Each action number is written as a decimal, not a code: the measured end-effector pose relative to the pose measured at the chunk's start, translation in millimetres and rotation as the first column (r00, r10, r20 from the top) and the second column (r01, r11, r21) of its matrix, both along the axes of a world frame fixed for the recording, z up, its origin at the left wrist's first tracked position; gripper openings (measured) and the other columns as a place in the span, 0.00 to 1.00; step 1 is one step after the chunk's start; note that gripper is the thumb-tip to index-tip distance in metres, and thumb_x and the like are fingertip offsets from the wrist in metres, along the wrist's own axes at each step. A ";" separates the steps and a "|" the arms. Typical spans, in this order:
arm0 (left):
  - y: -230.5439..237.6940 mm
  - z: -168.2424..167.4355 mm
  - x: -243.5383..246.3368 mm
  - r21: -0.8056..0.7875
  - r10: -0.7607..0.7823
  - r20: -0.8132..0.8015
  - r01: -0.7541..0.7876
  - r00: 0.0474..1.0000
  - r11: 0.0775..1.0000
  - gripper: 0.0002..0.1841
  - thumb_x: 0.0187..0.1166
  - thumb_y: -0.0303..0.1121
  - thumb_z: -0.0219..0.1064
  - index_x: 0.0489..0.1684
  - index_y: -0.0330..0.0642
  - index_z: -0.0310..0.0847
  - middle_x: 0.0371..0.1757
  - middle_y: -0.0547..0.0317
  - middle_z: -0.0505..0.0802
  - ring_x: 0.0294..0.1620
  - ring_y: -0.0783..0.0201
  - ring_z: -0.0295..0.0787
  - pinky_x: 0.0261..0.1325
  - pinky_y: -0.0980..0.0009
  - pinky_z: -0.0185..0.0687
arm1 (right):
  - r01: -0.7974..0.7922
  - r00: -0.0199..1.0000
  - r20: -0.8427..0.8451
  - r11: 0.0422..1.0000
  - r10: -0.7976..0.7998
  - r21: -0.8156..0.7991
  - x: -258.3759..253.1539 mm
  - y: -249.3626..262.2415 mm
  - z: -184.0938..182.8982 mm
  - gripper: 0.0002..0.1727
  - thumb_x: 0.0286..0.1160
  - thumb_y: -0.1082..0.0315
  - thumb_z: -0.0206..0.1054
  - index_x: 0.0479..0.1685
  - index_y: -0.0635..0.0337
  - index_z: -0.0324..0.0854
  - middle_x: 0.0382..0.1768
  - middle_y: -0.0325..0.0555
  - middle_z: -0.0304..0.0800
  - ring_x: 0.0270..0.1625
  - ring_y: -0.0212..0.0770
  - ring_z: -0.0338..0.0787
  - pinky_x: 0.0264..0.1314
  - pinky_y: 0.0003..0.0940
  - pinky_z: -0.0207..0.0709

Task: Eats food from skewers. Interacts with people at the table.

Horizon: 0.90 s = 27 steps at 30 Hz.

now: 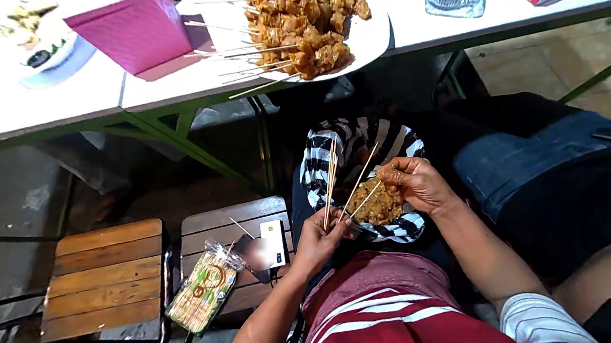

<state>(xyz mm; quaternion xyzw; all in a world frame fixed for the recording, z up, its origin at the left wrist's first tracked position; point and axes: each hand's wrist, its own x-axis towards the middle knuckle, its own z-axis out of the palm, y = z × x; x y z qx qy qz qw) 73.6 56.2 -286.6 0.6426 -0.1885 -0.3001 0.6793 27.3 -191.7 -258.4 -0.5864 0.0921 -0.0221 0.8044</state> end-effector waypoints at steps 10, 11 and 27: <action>-8.8 1.7 -1.2 -0.031 0.027 -0.024 -0.027 0.999 0.999 0.01 0.81 0.23 0.65 0.43 0.36 0.81 0.27 0.59 0.91 0.17 0.78 0.75 0.20 0.83 0.65 | -0.093 0.994 -0.058 0.995 0.094 0.021 -2.1 25.4 -5.5 0.03 0.71 0.76 0.71 0.36 0.59 0.90 0.28 0.38 0.90 0.22 0.25 0.80 0.24 0.19 0.77; -9.4 1.9 0.1 -0.033 0.039 -0.018 -0.039 0.999 0.999 0.01 0.80 0.23 0.66 0.42 0.36 0.82 0.26 0.59 0.91 0.17 0.78 0.75 0.20 0.83 0.66 | -0.114 0.992 -0.061 0.993 0.113 -0.012 0.0 23.4 -4.8 0.02 0.72 0.75 0.71 0.38 0.60 0.89 0.29 0.38 0.90 0.23 0.25 0.81 0.25 0.19 0.78; 13.8 9.4 7.0 0.018 0.165 -0.056 -0.164 0.985 0.986 0.03 0.82 0.26 0.65 0.46 0.41 0.80 0.27 0.64 0.85 0.16 0.77 0.69 0.18 0.81 0.66 | -0.602 0.745 -0.576 -0.032 0.337 -0.798 104.0 0.3 -33.0 0.07 0.69 0.72 0.74 0.41 0.66 0.91 0.42 0.61 0.92 0.51 0.62 0.91 0.58 0.66 0.80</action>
